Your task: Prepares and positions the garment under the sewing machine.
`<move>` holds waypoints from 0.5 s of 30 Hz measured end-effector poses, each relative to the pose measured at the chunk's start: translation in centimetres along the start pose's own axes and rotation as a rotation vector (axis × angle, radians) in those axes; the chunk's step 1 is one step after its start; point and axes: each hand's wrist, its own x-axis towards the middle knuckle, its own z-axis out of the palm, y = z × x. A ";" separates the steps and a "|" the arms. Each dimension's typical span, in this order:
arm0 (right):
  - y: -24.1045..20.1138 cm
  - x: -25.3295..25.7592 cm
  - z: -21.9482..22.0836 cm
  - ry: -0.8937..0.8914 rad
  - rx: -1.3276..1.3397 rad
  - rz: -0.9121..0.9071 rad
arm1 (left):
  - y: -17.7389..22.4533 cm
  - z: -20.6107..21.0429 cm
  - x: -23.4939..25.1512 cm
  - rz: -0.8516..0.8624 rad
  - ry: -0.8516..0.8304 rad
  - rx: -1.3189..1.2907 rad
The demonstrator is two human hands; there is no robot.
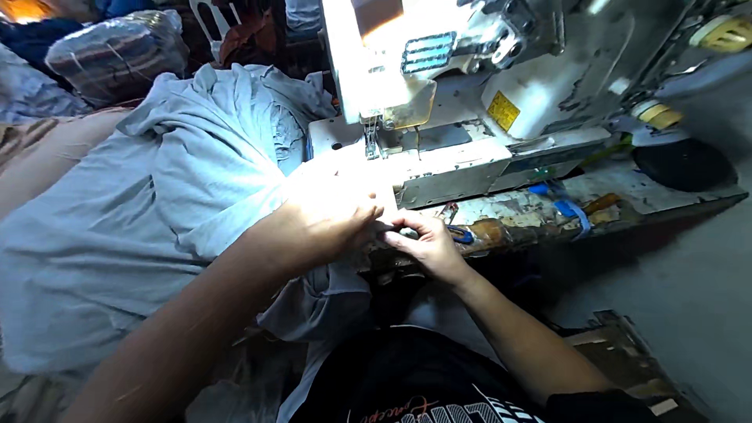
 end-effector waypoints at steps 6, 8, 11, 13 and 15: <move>2.3 0.5 0.3 0.048 -0.017 -0.026 | -3.4 -0.1 0.2 -0.059 -0.020 0.090; 2.8 1.2 0.2 0.036 -0.045 -0.045 | -3.6 -0.4 0.3 -0.047 -0.017 0.089; 3.6 2.2 0.1 0.020 -0.037 -0.082 | -4.5 -0.7 0.4 -0.046 0.022 0.099; 3.9 2.6 0.1 0.014 -0.020 -0.079 | -4.7 -1.1 0.5 -0.041 0.022 0.103; 3.9 2.7 0.0 0.009 -0.020 -0.077 | -4.9 -1.2 0.7 -0.041 0.029 0.091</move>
